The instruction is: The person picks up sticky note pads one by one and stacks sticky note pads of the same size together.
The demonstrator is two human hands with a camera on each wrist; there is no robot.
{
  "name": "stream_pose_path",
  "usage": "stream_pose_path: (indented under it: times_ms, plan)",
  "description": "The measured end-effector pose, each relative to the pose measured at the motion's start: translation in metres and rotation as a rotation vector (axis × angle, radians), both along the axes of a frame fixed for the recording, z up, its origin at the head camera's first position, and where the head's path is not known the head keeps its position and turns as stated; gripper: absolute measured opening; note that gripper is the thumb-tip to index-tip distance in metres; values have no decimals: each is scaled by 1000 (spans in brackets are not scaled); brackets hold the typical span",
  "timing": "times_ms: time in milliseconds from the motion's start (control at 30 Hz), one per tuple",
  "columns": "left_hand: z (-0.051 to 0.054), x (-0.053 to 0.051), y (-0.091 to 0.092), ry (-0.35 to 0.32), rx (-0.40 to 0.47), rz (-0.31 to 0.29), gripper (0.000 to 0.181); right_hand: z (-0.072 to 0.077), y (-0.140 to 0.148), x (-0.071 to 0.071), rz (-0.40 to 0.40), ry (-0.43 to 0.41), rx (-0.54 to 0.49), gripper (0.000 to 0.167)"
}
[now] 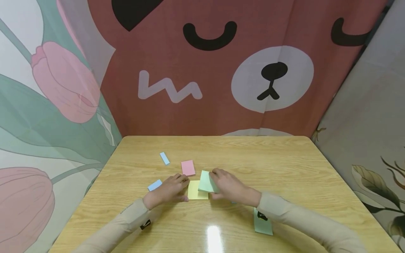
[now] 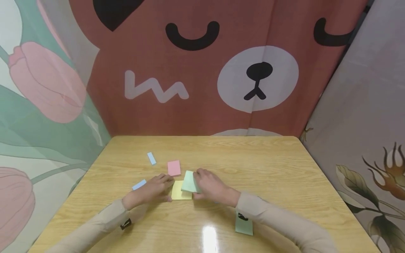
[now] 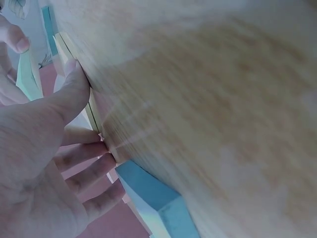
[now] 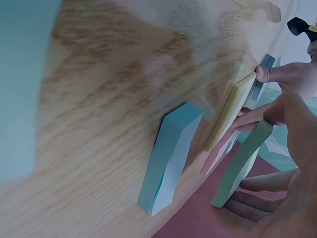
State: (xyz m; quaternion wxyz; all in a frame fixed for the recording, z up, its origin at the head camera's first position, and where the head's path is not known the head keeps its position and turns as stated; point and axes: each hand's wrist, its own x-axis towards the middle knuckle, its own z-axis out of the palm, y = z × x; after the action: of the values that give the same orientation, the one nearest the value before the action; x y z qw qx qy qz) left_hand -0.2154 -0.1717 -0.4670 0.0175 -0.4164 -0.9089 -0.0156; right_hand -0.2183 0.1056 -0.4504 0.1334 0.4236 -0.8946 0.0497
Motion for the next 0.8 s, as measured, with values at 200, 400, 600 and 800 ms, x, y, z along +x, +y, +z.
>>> stream_pose_path:
  times_ms: [200, 400, 600, 800]
  plan:
    - [1, 0, 1, 19, -9, -5, 69, -1, -7, 1, 15, -31, 8, 68]
    - [2, 1, 2, -2, -9, 8, 68, -2, -15, 2, 29, -48, 27, 68]
    - [2, 0, 2, -7, -4, 12, 67, -7, -23, 1, 40, -68, 43, 67]
    - [1, 1, 1, -22, 11, 7, 68, -8, -29, 2, 47, -105, 65, 67]
